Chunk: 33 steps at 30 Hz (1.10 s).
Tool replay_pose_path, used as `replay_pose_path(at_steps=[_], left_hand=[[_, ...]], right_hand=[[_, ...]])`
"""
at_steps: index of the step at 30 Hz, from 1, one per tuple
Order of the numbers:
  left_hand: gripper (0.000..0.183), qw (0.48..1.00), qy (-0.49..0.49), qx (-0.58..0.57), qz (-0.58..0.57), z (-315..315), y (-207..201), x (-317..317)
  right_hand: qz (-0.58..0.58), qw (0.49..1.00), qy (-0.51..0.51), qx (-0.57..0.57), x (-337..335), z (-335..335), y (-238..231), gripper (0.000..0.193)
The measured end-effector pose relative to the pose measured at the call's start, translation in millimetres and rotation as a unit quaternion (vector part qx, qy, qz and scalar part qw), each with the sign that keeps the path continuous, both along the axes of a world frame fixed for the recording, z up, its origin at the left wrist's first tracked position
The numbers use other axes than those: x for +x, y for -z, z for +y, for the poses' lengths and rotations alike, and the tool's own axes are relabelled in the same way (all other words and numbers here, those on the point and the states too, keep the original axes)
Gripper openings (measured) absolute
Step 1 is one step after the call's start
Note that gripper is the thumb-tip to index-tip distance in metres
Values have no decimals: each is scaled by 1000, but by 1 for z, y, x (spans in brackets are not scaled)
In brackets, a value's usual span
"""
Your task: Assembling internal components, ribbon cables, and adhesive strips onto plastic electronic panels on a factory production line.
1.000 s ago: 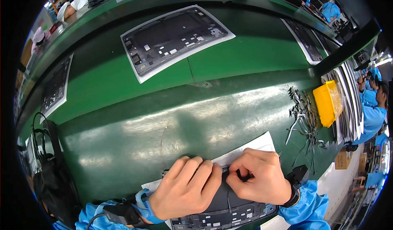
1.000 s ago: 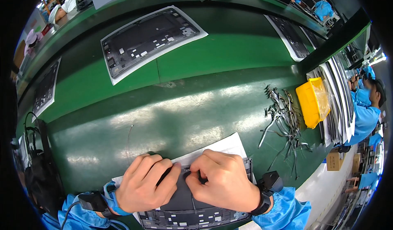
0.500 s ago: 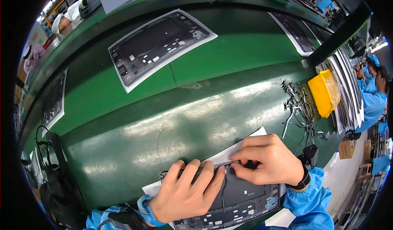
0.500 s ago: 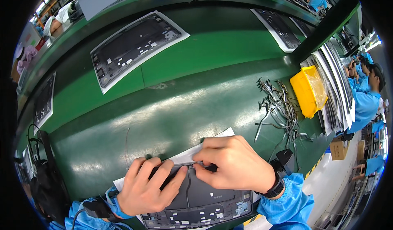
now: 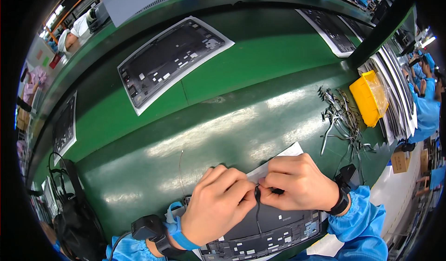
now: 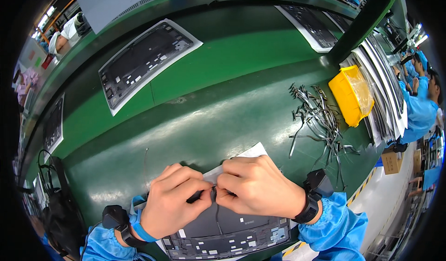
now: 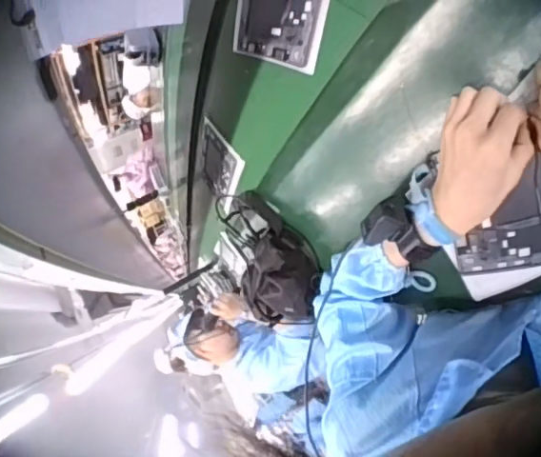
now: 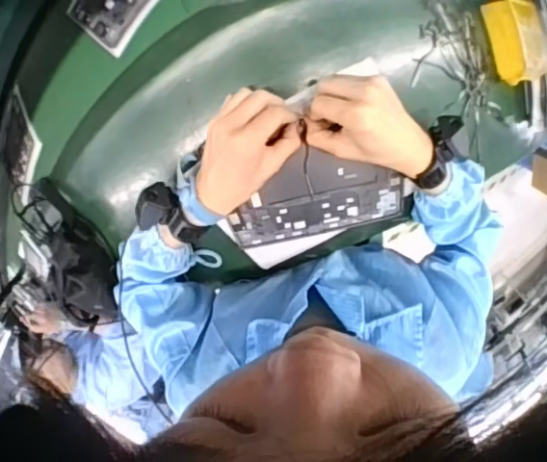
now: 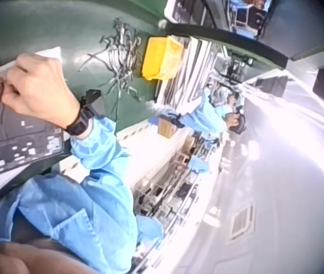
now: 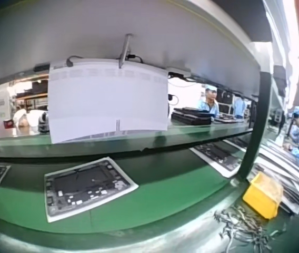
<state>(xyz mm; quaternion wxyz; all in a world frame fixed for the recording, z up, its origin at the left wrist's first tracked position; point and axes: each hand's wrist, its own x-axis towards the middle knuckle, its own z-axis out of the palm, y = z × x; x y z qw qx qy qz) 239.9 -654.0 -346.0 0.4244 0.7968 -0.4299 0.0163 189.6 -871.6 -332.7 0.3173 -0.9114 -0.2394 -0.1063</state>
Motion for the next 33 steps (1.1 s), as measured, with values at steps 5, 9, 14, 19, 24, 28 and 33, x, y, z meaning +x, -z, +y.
replay_pose_path(at_steps=[5,9,14,19,24,28,33], left_hand=[[15,993,-47,62,85,-12,-21,0],[14,981,-45,115,151,-21,-30,7],[13,983,-31,122,134,-25,-28,5],[14,996,-12,81,23,-27,-18,-2],[15,995,-10,96,11,-30,-16,3],[15,993,-1,113,30,-33,-20,4],[15,993,25,113,38,-37,-21,11]], right_hand=[[75,995,-6,72,4,-9,1,15],[56,997,-2,58,3,-10,3,15],[19,998,-4,57,4,-12,8,15],[-17,999,-34,25,3,-19,8,17],[-40,998,-54,17,4,-26,10,15],[-20,998,-57,-2,3,-32,9,22],[-6,998,-60,22,6,-39,12,23]])
